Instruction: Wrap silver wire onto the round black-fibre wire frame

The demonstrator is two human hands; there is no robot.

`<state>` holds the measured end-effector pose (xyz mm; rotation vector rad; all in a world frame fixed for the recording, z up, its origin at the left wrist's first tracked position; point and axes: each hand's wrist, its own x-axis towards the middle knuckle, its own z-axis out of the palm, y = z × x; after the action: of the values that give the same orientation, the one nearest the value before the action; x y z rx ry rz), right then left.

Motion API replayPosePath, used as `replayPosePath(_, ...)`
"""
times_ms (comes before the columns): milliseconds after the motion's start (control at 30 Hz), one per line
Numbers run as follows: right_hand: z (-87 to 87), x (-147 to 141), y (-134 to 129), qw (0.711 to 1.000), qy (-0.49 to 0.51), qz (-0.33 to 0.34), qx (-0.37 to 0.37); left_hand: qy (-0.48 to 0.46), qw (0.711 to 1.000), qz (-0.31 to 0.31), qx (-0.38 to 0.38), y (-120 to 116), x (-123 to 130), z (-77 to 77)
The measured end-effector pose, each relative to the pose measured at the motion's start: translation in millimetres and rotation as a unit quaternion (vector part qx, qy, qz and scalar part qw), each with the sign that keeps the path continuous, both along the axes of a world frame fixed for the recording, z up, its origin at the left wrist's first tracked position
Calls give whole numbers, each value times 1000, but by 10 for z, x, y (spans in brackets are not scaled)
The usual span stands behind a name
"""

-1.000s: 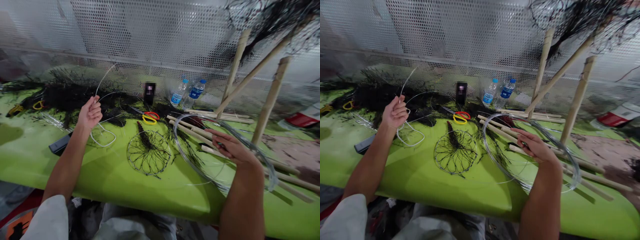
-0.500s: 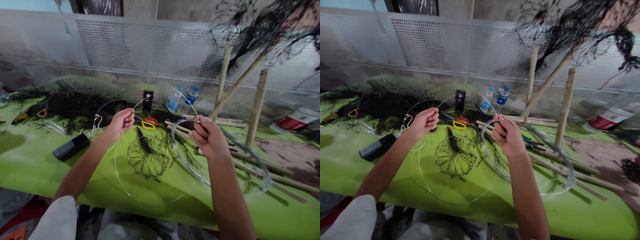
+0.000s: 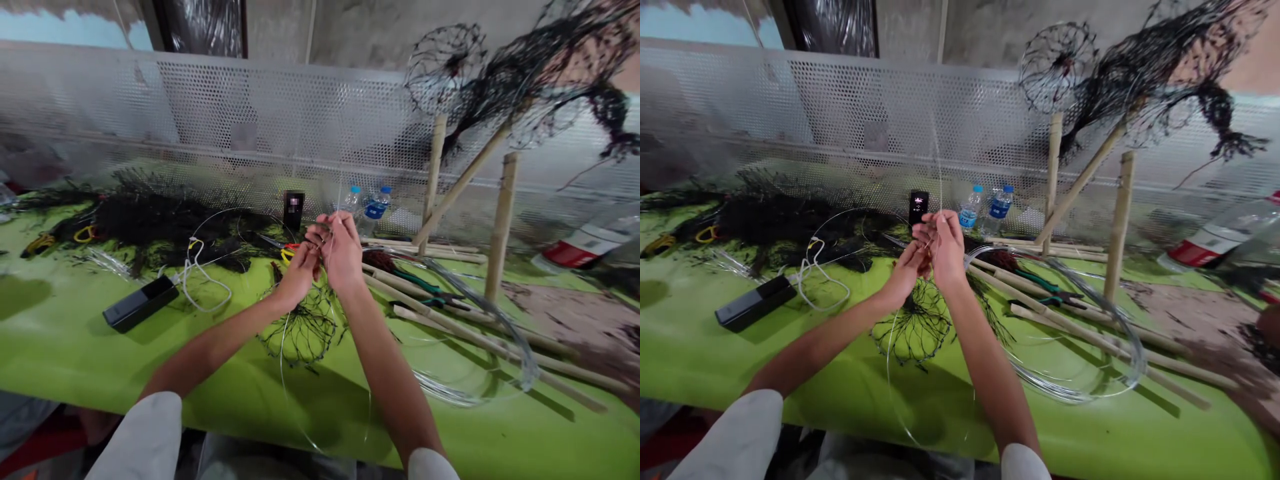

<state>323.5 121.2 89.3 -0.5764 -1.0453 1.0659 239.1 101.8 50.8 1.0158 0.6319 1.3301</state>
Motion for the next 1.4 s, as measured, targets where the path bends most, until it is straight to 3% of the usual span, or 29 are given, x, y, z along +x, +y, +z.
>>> replayPosePath(67,-53,1,9,1000,-17,15,5,-3,1000,24,2,67,-21,-58)
replayPosePath(167,-120,-15,-25,997,-56,61,-2,-14,999,29,5,247,-236,48)
replayPosePath(333,-239,-257,-155,972,-134,187,-40,29,989,-143,-34,459,-673,365)
replayPosePath(467,-298,-413,-231,956,-192,219,-43,39,977,-207,-44,485,-773,393)
replayPosePath(600,-316,-431,-276,952,-255,170,-9,-13,990,-138,-11,552,-785,390)
replayPosePath(833,-425,-378,-236,939,-337,-62,14,-73,991,53,101,604,-1102,549)
replayPosePath(967,-510,-340,-123,924,-362,-125,9,-56,984,85,146,561,-1165,566)
replayPosePath(1100,-595,-351,-74,913,-391,-119,7,-38,980,84,177,572,-1113,541)
replayPosePath(1233,-609,-394,-100,907,-419,-48,25,-18,977,94,193,584,-1053,509)
replayPosePath(1333,-472,-365,-147,905,-422,-7,51,19,977,86,194,537,-986,482)
replayPosePath(1400,-309,-299,-193,913,-402,-29,64,52,977,71,196,467,-914,464)
